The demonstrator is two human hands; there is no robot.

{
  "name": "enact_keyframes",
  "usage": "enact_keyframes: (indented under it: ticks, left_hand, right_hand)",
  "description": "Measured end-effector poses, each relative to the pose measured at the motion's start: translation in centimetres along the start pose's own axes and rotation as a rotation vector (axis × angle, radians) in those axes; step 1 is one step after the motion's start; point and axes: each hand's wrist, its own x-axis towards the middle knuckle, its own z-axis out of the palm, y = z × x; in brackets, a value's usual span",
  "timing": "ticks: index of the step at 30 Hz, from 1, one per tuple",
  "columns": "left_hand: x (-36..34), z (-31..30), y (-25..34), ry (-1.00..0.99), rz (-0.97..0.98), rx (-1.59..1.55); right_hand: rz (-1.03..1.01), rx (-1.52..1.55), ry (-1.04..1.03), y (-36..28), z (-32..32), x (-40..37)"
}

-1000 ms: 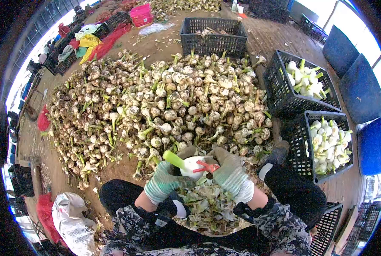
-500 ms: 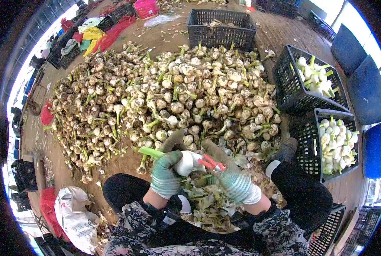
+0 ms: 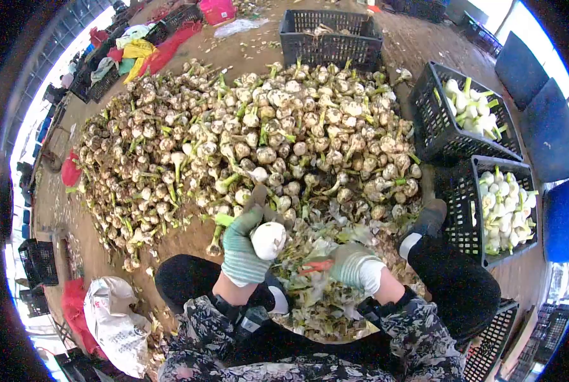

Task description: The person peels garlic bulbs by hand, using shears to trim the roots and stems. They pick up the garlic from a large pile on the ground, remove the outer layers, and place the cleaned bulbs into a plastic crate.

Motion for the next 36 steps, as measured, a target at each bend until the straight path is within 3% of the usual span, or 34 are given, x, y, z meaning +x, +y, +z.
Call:
enact_keyframes:
  ticks: [2,3,4,7,8,11,12,13,14,15,16,18,19,20,22,24,26,27,30,31,32,34,35,36]
  left_hand:
    - [-0.1,1.1,0.2,-0.013,-0.014,-0.046]
    - [-0.3,1.3,0.1,-0.014,-0.031,-0.091]
    - [-0.1,0.7,-0.1,-0.068,-0.03,-0.098]
    - [-0.1,0.2,-0.2,-0.205,-0.054,-0.037]
    - [-0.2,0.2,-0.4,-0.165,0.036,0.125]
    - [-0.7,1.7,-1.2,-0.057,0.184,0.415]
    - [-0.9,2.3,-1.3,0.008,0.244,0.54]
    - [-0.9,2.6,-1.3,-0.026,0.363,0.737]
    - [-1.0,2.3,-1.4,-0.026,0.358,0.737]
    - [-1.2,1.8,-1.3,-0.009,0.266,0.622]
    - [-1.3,1.7,-1.2,0.007,0.174,0.507]
    - [-1.2,2.0,-0.7,-0.019,0.15,0.399]
    - [-1.0,1.8,-0.7,-0.017,0.185,0.464]
    - [-0.9,1.7,-0.8,-0.016,0.217,0.531]
    - [-0.9,1.7,-1.1,-0.042,0.226,0.573]
    - [-0.5,1.4,-1.4,-0.031,0.413,0.675]
    - [-0.4,1.5,-1.6,0.048,0.426,0.571]
    - [-0.4,1.3,-1.4,0.069,0.37,0.534]
    - [-0.7,1.1,-0.4,0.045,0.217,0.432]
    - [-1.0,1.1,-0.5,0.06,0.236,0.395]
    - [-1.1,1.2,-0.6,0.067,0.257,0.355]
    - [-0.8,0.9,-0.8,0.055,0.318,0.379]
    - [-1.1,0.8,-0.8,0.011,0.352,0.477]
    - [-1.3,0.8,-0.7,-0.043,0.39,0.575]
  right_hand:
    - [-0.047,0.188,0.369,0.7,0.1,0.4]
    - [-0.284,0.11,0.556,1.7,-0.2,-0.7]
    - [-0.28,0.115,0.553,0.5,-0.4,-1.3]
    - [-0.378,0.784,0.541,-1.9,-0.8,-2.5]
    - [-0.378,0.786,0.543,-1.3,-0.5,-1.8]
    - [-0.643,0.421,0.6,-1.4,0.1,0.1]
    - [-0.64,0.427,0.6,-2.0,0.3,-0.3]
    - [-0.46,0.524,0.525,-4.4,-0.7,-2.4]
    - [-0.28,0.616,0.447,-5.6,-1.3,-3.6]
    - [-0.404,0.241,0.635,-2.9,0.5,-1.3]
    - [-0.402,0.243,0.635,-2.4,0.2,-1.6]
    - [-0.383,1.27,0.068,-1.7,-0.6,-2.2]
    - [-0.581,1.448,0.05,-0.9,0.0,-2.3]
    - [-0.575,1.451,0.048,-0.6,0.6,-1.8]
    - [-0.629,0.919,0.491,-0.9,1.5,-0.8]
    - [-0.556,0.874,0.501,-3.1,1.7,-2.0]
    - [-0.189,0.507,0.713,-5.4,1.9,-3.3]
    - [-0.332,0.569,0.801,-5.9,2.8,-2.7]
    - [-0.441,0.69,0.793,-4.1,1.3,-1.8]
    - [-0.115,0.908,0.789,-1.9,0.8,-0.2]
    - [-0.119,1.047,0.753,2.1,1.2,1.7]
    - [-0.172,1.264,0.486,1.0,1.1,0.5]
    - [-0.348,1.319,0.392,-0.9,1.2,-1.8]
    - [-0.612,1.096,0.58,-1.2,2.1,-1.5]
